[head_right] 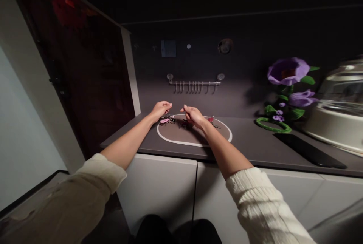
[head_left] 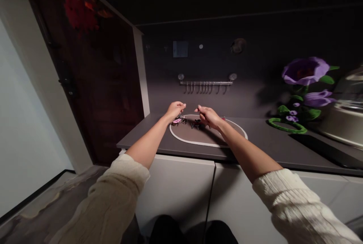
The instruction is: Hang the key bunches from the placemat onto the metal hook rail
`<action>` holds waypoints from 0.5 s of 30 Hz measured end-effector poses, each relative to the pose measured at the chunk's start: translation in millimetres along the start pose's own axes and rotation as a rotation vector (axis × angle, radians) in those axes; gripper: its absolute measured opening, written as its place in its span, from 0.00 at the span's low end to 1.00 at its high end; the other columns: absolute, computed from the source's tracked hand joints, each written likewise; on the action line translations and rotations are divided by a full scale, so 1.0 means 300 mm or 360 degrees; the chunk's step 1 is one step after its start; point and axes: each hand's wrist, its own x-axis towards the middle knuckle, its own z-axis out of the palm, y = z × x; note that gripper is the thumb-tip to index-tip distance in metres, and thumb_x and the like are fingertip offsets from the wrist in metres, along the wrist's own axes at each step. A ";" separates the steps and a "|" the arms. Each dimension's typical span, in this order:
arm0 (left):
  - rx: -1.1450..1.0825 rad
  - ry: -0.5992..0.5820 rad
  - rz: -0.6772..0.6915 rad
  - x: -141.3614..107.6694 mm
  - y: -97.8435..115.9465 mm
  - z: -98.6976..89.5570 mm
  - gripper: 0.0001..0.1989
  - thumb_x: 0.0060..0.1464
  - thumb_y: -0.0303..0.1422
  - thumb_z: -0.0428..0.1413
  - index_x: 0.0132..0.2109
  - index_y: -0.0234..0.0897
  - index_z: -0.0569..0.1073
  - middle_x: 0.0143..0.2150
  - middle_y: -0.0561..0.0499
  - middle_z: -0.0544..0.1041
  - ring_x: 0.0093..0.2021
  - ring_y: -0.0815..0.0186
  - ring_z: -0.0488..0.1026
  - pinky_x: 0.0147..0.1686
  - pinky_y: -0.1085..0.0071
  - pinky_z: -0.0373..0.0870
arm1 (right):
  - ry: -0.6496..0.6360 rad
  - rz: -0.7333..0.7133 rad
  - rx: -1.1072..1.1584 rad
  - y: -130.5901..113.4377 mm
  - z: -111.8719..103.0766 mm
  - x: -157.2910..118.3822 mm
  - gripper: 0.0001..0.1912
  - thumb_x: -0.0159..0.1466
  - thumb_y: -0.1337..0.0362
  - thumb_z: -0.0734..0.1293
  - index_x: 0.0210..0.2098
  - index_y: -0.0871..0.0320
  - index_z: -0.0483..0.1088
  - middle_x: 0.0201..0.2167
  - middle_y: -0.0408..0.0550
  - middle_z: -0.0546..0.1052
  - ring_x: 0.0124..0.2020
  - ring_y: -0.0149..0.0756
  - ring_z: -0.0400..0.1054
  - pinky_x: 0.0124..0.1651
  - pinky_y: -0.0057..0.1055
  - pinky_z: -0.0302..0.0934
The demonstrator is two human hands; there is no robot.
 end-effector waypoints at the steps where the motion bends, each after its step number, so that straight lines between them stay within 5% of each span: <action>1: 0.0098 0.0052 0.0035 0.016 -0.007 -0.007 0.08 0.48 0.33 0.54 0.26 0.34 0.68 0.18 0.55 0.64 0.19 0.76 0.58 0.21 0.78 0.54 | 0.0053 -0.0009 -0.0029 0.001 0.008 0.019 0.13 0.60 0.55 0.59 0.32 0.59 0.64 0.09 0.34 0.55 0.10 0.22 0.41 0.14 0.21 0.36; 6: 0.0475 0.0185 0.0128 0.076 -0.071 -0.033 0.04 0.47 0.29 0.53 0.27 0.34 0.70 0.21 0.54 0.68 0.22 0.74 0.61 0.24 0.77 0.57 | 0.0364 -0.0090 -0.0194 0.030 0.040 0.110 0.03 0.59 0.66 0.59 0.34 0.59 0.62 0.18 0.38 0.65 0.15 0.21 0.53 0.18 0.19 0.47; 9: 0.0618 0.0211 0.0142 0.088 -0.129 -0.037 0.04 0.46 0.29 0.53 0.29 0.33 0.72 0.24 0.52 0.70 0.24 0.73 0.63 0.26 0.77 0.58 | 0.0489 -0.0155 -0.0457 0.072 0.045 0.148 0.05 0.58 0.69 0.59 0.36 0.59 0.62 0.21 0.40 0.68 0.19 0.23 0.57 0.23 0.20 0.52; 15: 0.0978 0.0031 0.0145 0.087 -0.218 -0.032 0.08 0.46 0.29 0.53 0.33 0.33 0.75 0.28 0.50 0.74 0.27 0.71 0.67 0.29 0.76 0.61 | 0.0503 -0.0363 -0.1238 0.138 0.034 0.153 0.09 0.57 0.68 0.61 0.38 0.61 0.67 0.31 0.47 0.73 0.31 0.28 0.65 0.38 0.26 0.56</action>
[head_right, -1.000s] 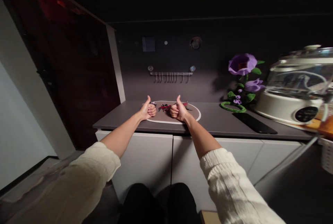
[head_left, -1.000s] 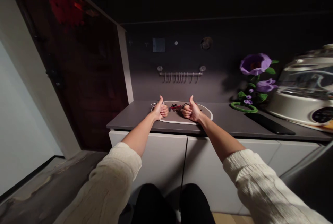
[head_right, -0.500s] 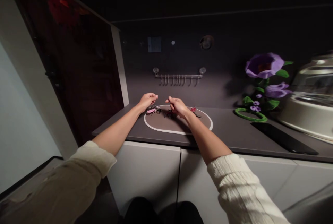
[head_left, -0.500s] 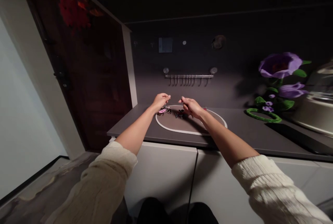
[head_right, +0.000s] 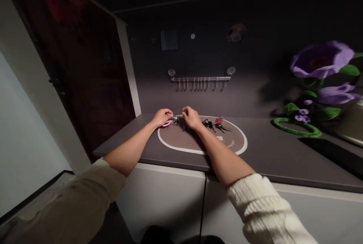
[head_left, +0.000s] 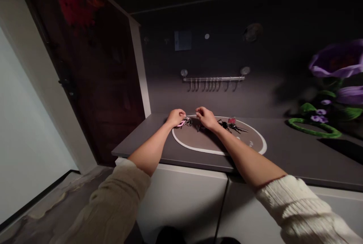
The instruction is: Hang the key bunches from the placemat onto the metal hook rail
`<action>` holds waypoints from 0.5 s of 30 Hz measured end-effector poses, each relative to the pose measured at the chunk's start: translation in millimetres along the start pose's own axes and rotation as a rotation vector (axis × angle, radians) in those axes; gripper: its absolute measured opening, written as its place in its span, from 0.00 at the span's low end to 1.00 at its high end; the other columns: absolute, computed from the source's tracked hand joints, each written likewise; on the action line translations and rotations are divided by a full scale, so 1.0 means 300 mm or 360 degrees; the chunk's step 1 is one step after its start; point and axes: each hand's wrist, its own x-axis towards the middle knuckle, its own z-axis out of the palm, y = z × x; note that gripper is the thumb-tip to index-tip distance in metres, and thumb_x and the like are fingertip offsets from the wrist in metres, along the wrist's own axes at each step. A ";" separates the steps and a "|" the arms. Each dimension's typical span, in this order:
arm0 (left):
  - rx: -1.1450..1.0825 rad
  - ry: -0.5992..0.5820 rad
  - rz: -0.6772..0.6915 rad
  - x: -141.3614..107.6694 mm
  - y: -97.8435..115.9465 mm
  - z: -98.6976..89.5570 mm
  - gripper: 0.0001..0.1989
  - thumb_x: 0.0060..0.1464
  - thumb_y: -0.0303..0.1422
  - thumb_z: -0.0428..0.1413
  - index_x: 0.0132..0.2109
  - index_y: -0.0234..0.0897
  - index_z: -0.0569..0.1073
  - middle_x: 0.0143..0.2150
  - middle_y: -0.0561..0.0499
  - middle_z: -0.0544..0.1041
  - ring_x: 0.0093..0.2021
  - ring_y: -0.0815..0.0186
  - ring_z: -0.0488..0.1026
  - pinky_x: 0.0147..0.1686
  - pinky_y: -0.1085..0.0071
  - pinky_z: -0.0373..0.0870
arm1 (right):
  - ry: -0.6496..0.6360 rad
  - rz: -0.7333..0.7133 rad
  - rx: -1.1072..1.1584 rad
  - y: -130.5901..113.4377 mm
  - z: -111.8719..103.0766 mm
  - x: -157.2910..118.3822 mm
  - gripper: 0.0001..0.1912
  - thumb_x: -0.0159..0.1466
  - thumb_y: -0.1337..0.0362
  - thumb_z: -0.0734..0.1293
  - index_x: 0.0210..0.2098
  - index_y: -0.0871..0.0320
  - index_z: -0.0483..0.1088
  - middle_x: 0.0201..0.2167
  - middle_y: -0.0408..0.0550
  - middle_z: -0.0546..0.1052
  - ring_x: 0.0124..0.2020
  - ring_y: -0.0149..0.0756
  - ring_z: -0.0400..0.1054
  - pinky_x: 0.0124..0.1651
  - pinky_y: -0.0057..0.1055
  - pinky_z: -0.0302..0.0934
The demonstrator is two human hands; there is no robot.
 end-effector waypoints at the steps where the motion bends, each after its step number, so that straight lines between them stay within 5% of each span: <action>1: 0.0049 -0.0032 0.0021 0.001 -0.003 0.004 0.08 0.46 0.29 0.53 0.34 0.33 0.75 0.29 0.50 0.75 0.28 0.71 0.67 0.30 0.76 0.61 | -0.0017 -0.0032 -0.0086 0.003 -0.001 -0.003 0.09 0.57 0.68 0.61 0.38 0.61 0.67 0.32 0.48 0.73 0.32 0.29 0.65 0.39 0.26 0.56; 8: 0.0419 -0.0181 0.0197 0.001 0.000 0.013 0.11 0.47 0.36 0.53 0.34 0.36 0.77 0.34 0.47 0.75 0.34 0.66 0.69 0.36 0.73 0.62 | -0.0138 -0.0073 -0.0385 0.009 -0.001 -0.013 0.10 0.59 0.67 0.60 0.37 0.61 0.69 0.33 0.51 0.75 0.33 0.32 0.66 0.37 0.26 0.55; 15: 0.0659 -0.0133 0.0108 -0.015 -0.003 0.028 0.21 0.50 0.42 0.48 0.49 0.38 0.70 0.49 0.42 0.69 0.49 0.56 0.62 0.46 0.64 0.58 | -0.0193 -0.0074 -0.0445 -0.003 0.000 -0.025 0.10 0.59 0.68 0.59 0.36 0.61 0.70 0.34 0.51 0.75 0.33 0.32 0.66 0.37 0.25 0.54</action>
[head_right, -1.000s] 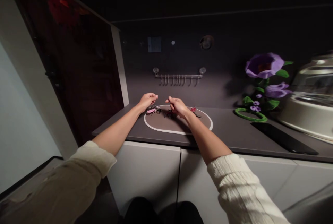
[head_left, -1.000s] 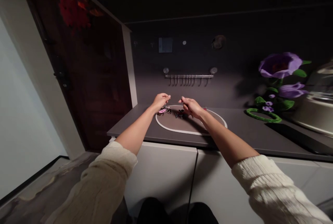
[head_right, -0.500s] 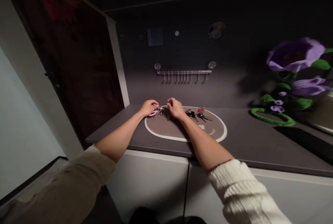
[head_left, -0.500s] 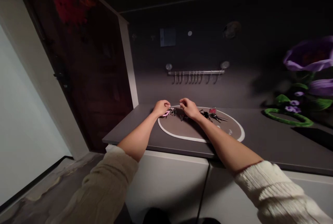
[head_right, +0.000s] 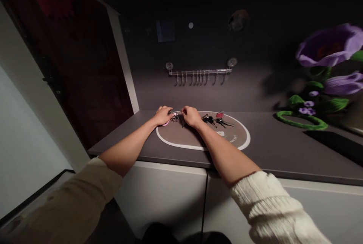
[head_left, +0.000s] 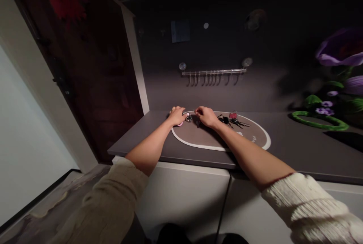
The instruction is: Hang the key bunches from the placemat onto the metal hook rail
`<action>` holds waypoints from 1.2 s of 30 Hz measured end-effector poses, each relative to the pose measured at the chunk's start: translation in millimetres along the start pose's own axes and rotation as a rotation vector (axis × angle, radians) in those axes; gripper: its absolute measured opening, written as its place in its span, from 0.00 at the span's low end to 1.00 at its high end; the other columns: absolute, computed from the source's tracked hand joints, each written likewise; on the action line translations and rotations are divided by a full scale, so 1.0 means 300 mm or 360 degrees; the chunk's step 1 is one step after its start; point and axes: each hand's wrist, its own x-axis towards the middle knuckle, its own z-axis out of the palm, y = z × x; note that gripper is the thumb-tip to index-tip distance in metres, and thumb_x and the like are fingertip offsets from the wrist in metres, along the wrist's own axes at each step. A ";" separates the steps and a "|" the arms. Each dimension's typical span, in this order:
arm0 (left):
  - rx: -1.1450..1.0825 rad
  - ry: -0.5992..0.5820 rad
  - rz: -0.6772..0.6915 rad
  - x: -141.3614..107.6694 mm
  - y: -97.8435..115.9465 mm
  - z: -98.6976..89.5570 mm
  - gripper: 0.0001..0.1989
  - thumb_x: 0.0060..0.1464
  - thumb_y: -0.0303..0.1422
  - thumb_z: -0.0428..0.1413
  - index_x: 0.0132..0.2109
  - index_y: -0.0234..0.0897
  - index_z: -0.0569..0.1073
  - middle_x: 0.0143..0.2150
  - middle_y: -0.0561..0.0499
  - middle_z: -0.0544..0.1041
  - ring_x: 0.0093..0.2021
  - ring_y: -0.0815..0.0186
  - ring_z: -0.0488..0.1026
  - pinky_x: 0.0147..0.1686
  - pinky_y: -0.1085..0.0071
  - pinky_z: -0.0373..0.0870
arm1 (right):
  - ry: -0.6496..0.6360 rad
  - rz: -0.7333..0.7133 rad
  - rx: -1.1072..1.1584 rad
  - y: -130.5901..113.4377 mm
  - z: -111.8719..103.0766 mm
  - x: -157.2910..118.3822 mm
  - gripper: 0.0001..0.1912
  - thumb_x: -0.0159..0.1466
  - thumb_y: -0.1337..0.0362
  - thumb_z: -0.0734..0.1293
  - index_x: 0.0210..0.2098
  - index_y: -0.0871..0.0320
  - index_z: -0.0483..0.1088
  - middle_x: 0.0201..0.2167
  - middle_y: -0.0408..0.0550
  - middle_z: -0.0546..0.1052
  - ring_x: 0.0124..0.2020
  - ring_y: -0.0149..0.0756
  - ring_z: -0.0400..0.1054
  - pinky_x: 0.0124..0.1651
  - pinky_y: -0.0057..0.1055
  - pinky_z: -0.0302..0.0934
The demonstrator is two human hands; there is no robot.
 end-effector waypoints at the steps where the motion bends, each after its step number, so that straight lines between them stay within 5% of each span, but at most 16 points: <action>1: 0.0020 -0.0031 -0.0015 -0.001 0.002 0.000 0.21 0.51 0.43 0.47 0.49 0.39 0.70 0.50 0.43 0.69 0.50 0.56 0.61 0.47 0.63 0.58 | -0.0009 0.0003 -0.0007 -0.002 -0.001 -0.001 0.10 0.59 0.68 0.59 0.35 0.61 0.71 0.33 0.50 0.75 0.33 0.31 0.66 0.37 0.24 0.54; 7: 0.0044 -0.0116 -0.0028 -0.008 0.018 -0.009 0.17 0.52 0.41 0.45 0.43 0.43 0.73 0.48 0.46 0.70 0.49 0.55 0.61 0.47 0.61 0.57 | -0.0022 0.0001 -0.0036 -0.001 -0.001 0.001 0.10 0.59 0.66 0.59 0.36 0.61 0.71 0.30 0.50 0.75 0.31 0.31 0.65 0.35 0.24 0.54; 26: -0.0093 0.0109 0.0071 -0.028 0.053 -0.040 0.09 0.49 0.34 0.50 0.35 0.41 0.75 0.38 0.51 0.76 0.43 0.62 0.66 0.45 0.65 0.57 | -0.0065 -0.0055 -0.0029 -0.004 0.005 0.007 0.10 0.57 0.65 0.61 0.35 0.60 0.71 0.31 0.48 0.75 0.31 0.31 0.66 0.35 0.24 0.54; 36: -0.0777 0.0273 -0.0028 -0.016 0.058 -0.041 0.07 0.44 0.30 0.54 0.31 0.34 0.74 0.30 0.50 0.76 0.30 0.70 0.70 0.33 0.73 0.65 | -0.0105 -0.0159 0.0142 -0.033 -0.008 -0.009 0.09 0.54 0.65 0.62 0.33 0.60 0.72 0.29 0.45 0.75 0.28 0.28 0.64 0.31 0.22 0.53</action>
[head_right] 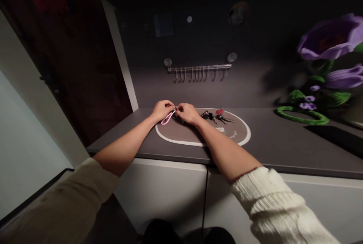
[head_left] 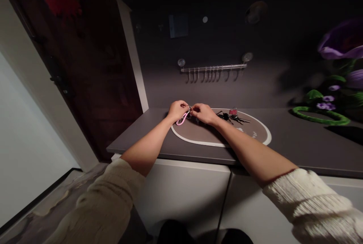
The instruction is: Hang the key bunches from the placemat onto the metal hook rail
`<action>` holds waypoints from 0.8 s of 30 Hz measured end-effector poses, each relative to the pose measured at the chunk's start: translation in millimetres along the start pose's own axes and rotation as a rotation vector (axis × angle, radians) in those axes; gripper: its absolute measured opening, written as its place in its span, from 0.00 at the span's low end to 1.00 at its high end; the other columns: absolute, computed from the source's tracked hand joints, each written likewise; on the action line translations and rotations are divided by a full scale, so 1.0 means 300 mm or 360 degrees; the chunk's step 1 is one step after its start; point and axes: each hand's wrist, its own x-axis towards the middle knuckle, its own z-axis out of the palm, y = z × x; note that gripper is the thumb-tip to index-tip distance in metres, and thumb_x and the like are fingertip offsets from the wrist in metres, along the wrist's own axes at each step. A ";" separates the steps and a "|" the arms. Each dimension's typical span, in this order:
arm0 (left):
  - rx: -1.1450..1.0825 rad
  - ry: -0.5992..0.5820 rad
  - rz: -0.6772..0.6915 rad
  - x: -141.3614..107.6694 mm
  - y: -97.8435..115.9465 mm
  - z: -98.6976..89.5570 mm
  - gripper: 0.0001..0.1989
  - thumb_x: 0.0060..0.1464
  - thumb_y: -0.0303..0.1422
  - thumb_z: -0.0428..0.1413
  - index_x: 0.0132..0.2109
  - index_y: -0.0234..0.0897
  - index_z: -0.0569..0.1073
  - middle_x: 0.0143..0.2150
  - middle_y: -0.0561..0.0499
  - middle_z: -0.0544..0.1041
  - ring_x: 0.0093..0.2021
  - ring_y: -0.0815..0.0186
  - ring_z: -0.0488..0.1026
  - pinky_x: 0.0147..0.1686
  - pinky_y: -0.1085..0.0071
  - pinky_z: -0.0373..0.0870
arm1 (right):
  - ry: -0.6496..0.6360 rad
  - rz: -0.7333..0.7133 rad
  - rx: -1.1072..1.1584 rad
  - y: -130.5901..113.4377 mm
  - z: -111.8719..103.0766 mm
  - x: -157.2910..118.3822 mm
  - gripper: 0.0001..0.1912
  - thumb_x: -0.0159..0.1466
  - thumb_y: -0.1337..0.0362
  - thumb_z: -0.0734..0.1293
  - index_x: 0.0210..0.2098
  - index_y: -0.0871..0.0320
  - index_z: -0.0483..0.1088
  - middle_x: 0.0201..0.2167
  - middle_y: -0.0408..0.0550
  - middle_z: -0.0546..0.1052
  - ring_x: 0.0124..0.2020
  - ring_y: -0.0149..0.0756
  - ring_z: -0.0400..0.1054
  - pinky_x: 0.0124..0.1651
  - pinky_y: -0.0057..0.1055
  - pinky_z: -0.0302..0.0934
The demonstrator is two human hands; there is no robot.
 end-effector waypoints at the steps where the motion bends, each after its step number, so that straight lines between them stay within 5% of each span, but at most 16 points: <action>1: -0.0095 0.0007 -0.0014 0.002 -0.002 0.002 0.07 0.44 0.30 0.54 0.31 0.33 0.74 0.29 0.49 0.76 0.29 0.70 0.70 0.32 0.74 0.65 | 0.0011 -0.0006 -0.0009 -0.001 0.000 0.000 0.09 0.54 0.64 0.62 0.32 0.60 0.72 0.29 0.46 0.75 0.28 0.28 0.64 0.32 0.22 0.52; 12: -0.0777 0.0053 -0.0113 -0.006 0.025 -0.002 0.07 0.40 0.31 0.57 0.28 0.31 0.71 0.23 0.53 0.72 0.25 0.73 0.67 0.29 0.75 0.65 | 0.0238 0.0057 0.0325 0.017 0.006 0.006 0.12 0.56 0.59 0.61 0.30 0.61 0.71 0.26 0.44 0.74 0.27 0.27 0.63 0.33 0.24 0.54; 24: -0.0707 0.0069 0.0036 0.001 0.004 0.005 0.10 0.46 0.35 0.54 0.32 0.32 0.73 0.28 0.50 0.74 0.28 0.70 0.69 0.32 0.73 0.66 | 0.0286 0.0054 0.1001 0.029 0.007 0.035 0.14 0.51 0.55 0.64 0.26 0.62 0.67 0.23 0.43 0.70 0.26 0.26 0.61 0.33 0.25 0.56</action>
